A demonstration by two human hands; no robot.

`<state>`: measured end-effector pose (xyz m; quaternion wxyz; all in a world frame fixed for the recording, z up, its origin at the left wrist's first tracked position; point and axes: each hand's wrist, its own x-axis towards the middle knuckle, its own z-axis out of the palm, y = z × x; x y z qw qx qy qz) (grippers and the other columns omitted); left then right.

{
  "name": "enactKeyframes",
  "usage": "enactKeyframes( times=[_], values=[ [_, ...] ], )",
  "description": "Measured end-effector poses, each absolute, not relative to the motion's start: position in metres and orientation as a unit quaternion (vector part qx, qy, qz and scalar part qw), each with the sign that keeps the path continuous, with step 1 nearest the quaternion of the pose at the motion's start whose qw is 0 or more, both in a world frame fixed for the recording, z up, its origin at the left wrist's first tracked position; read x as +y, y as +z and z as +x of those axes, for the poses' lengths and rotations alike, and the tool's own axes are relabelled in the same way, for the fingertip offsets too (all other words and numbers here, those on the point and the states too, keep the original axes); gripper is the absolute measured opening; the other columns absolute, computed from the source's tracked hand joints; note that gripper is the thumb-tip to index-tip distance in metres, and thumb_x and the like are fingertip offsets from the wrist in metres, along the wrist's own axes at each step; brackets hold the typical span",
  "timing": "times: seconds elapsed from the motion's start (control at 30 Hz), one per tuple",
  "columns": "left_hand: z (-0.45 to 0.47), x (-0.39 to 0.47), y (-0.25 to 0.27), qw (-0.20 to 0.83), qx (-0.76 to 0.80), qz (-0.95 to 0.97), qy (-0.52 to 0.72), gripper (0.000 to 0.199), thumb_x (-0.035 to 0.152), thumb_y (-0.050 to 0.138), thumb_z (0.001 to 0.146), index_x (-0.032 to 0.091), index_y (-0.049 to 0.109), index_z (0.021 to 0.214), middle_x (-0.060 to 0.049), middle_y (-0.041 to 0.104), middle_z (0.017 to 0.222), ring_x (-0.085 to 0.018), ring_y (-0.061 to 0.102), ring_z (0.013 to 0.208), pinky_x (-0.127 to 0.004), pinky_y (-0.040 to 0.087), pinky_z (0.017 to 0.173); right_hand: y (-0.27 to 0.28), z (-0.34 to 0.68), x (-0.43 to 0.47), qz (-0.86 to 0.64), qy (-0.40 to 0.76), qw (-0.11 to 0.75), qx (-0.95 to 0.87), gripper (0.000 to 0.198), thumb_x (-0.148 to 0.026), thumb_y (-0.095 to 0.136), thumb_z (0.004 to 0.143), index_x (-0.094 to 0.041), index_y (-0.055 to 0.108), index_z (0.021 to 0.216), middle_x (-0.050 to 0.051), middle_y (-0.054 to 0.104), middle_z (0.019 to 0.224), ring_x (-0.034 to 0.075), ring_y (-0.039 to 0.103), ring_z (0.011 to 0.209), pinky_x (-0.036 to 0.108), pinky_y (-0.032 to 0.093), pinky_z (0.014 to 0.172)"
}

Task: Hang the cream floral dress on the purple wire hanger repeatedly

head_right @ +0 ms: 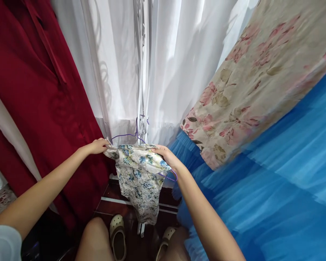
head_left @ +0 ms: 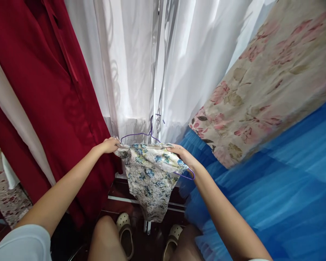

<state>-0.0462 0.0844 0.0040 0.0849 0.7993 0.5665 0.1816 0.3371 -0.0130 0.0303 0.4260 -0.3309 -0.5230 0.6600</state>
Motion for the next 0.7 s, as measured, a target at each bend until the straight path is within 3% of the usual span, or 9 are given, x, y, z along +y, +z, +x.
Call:
enactKeyframes(
  times=[0.07,0.17,0.3,0.4,0.53,0.7],
  values=[
    [-0.043,0.083,-0.011,0.090,0.576,0.795,0.170,0.016,0.017,0.062,0.061,0.025,0.071,0.071,-0.007,0.071,0.089,-0.031,0.056,0.102,-0.046,0.035,0.098,0.030,0.338,-0.014,-0.316,0.662,0.426,-0.530,0.033,-0.031,0.076,0.072,-0.015,0.075,0.101,0.007,0.079,0.087,0.022,0.072,0.073,0.028,0.054,0.066],
    [-0.041,0.082,-0.022,0.062,0.577,0.792,0.191,0.022,0.018,0.061,0.064,0.027,0.073,0.080,-0.008,0.071,0.107,-0.032,0.051,0.116,-0.050,0.029,0.103,0.030,0.337,-0.015,-0.307,0.668,0.422,-0.530,0.035,-0.030,0.075,0.074,-0.015,0.074,0.105,0.007,0.078,0.086,0.021,0.072,0.073,0.027,0.053,0.066],
    [-0.047,0.084,-0.013,-0.013,0.580,0.776,0.248,0.020,0.014,0.057,0.068,0.024,0.071,0.077,-0.009,0.068,0.114,-0.034,0.038,0.129,-0.055,0.008,0.111,0.031,0.331,-0.016,-0.315,0.672,0.414,-0.528,0.036,-0.029,0.077,0.074,-0.016,0.072,0.107,0.007,0.078,0.088,0.019,0.071,0.070,0.026,0.053,0.065],
    [-0.060,0.085,-0.006,-0.052,0.582,0.763,0.276,0.019,0.010,0.054,0.067,0.022,0.069,0.070,-0.009,0.069,0.110,-0.033,0.039,0.126,-0.054,-0.002,0.112,0.030,0.325,-0.016,-0.301,0.681,0.410,-0.527,0.035,-0.029,0.077,0.074,-0.016,0.072,0.107,0.006,0.078,0.089,0.017,0.070,0.069,0.024,0.052,0.062],
    [-0.075,0.083,0.002,-0.080,0.588,0.746,0.304,0.023,0.007,0.053,0.068,0.023,0.069,0.072,-0.006,0.072,0.106,-0.033,0.040,0.125,-0.058,-0.002,0.110,0.028,0.323,-0.012,-0.289,0.691,0.418,-0.514,0.032,-0.027,0.076,0.075,-0.015,0.072,0.104,0.007,0.078,0.090,0.017,0.071,0.069,0.024,0.053,0.064],
    [-0.049,0.071,0.036,-0.112,0.551,0.733,0.382,0.022,0.011,0.050,0.077,0.022,0.067,0.073,-0.003,0.073,0.108,-0.034,0.040,0.129,-0.058,0.011,0.106,0.028,0.330,-0.007,-0.314,0.711,0.406,-0.480,0.030,-0.024,0.078,0.071,-0.013,0.074,0.099,0.009,0.079,0.085,0.021,0.074,0.070,0.030,0.058,0.072]
  ],
)
